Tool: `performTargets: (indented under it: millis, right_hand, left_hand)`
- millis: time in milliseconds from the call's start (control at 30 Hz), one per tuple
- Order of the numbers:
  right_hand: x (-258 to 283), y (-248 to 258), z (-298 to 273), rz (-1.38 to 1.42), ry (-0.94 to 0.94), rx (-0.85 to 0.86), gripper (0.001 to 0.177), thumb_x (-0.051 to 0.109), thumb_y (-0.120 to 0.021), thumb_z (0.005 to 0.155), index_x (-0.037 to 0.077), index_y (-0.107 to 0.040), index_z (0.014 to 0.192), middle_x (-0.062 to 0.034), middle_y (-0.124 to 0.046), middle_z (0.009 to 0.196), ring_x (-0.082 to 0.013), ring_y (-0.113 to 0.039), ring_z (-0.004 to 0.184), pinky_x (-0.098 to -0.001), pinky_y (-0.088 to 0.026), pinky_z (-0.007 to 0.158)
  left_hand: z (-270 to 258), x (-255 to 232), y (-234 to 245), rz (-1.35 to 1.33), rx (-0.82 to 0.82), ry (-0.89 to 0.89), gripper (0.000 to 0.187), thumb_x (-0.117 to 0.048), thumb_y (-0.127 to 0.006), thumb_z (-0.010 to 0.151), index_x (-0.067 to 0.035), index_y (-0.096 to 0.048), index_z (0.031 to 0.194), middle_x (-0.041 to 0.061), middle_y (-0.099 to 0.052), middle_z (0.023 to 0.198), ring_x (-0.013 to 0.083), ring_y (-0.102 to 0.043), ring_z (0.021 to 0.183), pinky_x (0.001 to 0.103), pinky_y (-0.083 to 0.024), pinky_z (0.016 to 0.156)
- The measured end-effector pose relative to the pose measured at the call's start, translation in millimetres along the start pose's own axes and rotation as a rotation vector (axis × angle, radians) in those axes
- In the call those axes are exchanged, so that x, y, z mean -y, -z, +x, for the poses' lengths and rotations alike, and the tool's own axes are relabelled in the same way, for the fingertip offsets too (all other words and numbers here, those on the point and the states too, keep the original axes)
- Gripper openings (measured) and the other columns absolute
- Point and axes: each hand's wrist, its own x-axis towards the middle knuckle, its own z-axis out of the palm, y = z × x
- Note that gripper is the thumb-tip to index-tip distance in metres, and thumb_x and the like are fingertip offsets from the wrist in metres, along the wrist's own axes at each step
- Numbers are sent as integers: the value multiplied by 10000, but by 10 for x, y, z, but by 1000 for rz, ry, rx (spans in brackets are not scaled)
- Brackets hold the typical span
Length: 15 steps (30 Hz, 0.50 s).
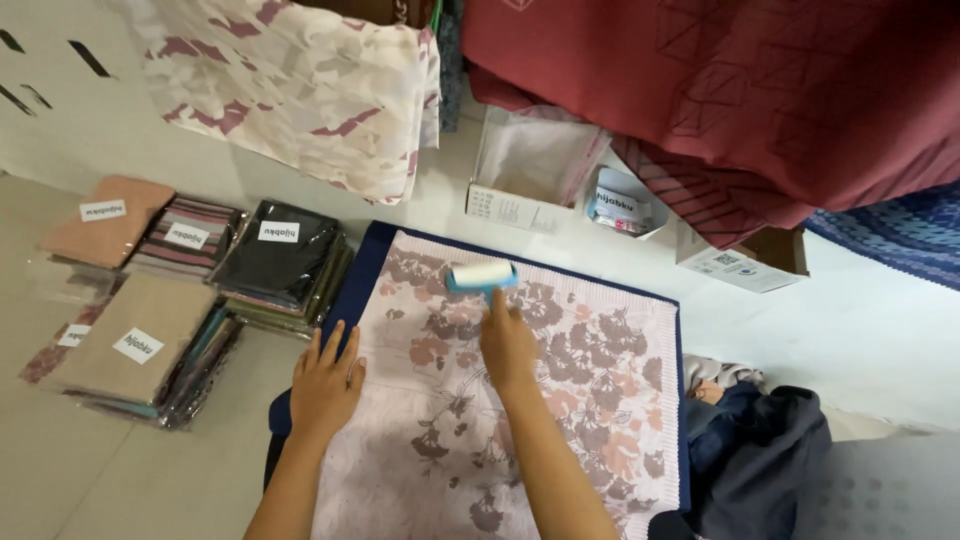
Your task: Cleaning a hijab with a lint roller, folding it neatly, and placing it into a plastic packaging bag.
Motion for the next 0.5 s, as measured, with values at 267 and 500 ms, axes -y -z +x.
performTargets:
  millis: [267,500]
  right_hand:
    - [-147,35,-346,-22,178,-184,480,108,-613,969,123,-460,1423,-171,-663,918,-189,-561,477,-304,-496,384]
    - [-901,1097,-2429,-42,-269,317,602,300,-684,878,365,-515,1452,-51,-750,1019,-329,-765,712,-443,-604,564]
  left_hand:
    - [-37,11,-4,-14,76,41,533,-408,-483,996,-238,-529,1499,0,-471,1603,323,-401,1495,444,-372,1143]
    - [10,2,26,-14,55,-7,549,-360,-540,969,-180,-559,1487,62,-512,1585,368,-459,1458,452,-403,1118]
